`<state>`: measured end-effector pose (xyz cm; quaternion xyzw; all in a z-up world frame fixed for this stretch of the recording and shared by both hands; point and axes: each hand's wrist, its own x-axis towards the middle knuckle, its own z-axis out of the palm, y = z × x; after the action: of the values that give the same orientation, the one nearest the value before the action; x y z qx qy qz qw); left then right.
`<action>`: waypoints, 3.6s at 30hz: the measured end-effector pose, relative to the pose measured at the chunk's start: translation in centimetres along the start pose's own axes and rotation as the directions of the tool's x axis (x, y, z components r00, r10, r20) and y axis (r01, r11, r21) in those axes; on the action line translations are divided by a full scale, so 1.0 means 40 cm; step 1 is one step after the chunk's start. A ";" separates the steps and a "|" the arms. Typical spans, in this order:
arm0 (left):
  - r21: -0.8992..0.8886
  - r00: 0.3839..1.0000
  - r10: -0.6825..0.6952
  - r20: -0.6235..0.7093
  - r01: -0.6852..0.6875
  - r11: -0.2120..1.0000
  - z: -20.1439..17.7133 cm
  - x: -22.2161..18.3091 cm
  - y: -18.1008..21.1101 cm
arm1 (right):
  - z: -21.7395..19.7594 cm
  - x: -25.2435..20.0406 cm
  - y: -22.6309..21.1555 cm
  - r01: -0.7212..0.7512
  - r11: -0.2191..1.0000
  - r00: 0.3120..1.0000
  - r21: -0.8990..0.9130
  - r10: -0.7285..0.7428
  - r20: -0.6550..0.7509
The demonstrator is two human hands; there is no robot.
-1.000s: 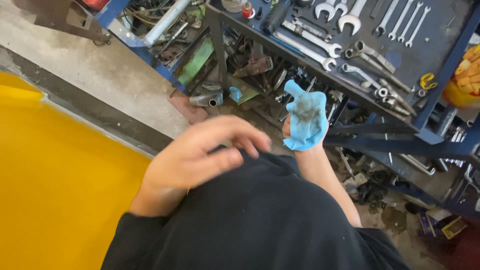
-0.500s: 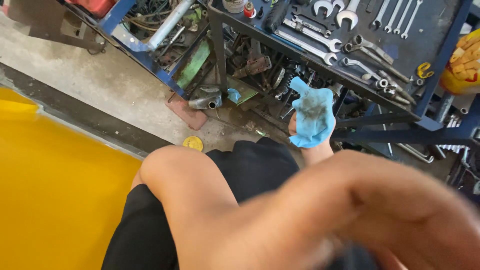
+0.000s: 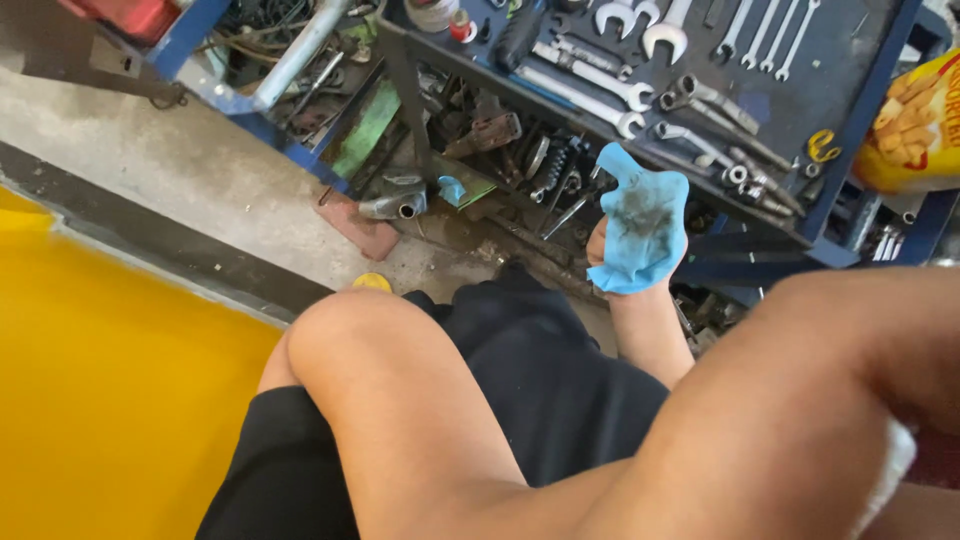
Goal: Cleaning and organizing various sizes of wrenches on a service bay workbench.
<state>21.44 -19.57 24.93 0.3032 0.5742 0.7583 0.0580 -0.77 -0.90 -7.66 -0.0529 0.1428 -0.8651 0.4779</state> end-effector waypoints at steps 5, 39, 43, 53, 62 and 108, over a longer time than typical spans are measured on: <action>-0.001 1.000 -0.006 0.016 0.006 1.000 -0.523 0.008 -0.497 | 0.017 0.025 -0.081 -0.005 1.000 0.995 0.008 0.004 0.101; -0.155 0.989 -0.145 -0.025 0.140 0.978 -0.785 -0.030 -0.606 | -0.058 0.209 -0.328 -0.060 0.986 0.957 0.153 0.013 0.288; -0.177 0.988 -0.153 0.000 0.150 0.973 -0.804 0.003 -0.608 | -0.065 0.213 -0.326 -0.045 0.989 0.958 0.143 0.002 0.287; -0.212 0.984 -0.176 0.009 0.174 0.962 -0.826 0.032 -0.588 | -0.089 0.185 -0.320 -0.116 0.962 0.947 0.247 0.032 0.320; -0.280 0.982 -0.189 0.016 0.186 0.942 -0.384 0.349 -0.121 | -0.140 0.142 -0.297 -0.011 1.000 0.974 -0.005 0.009 -0.227; -0.258 0.776 -0.539 -0.329 0.475 0.841 -0.576 -0.264 -0.708 | 0.086 0.210 0.233 0.158 0.982 0.962 -0.104 -0.177 -0.206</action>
<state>10.48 -33.96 -8.49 -0.0252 0.5714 0.8025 0.1697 3.09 -13.34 -7.52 0.0082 0.2259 -0.8960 0.3821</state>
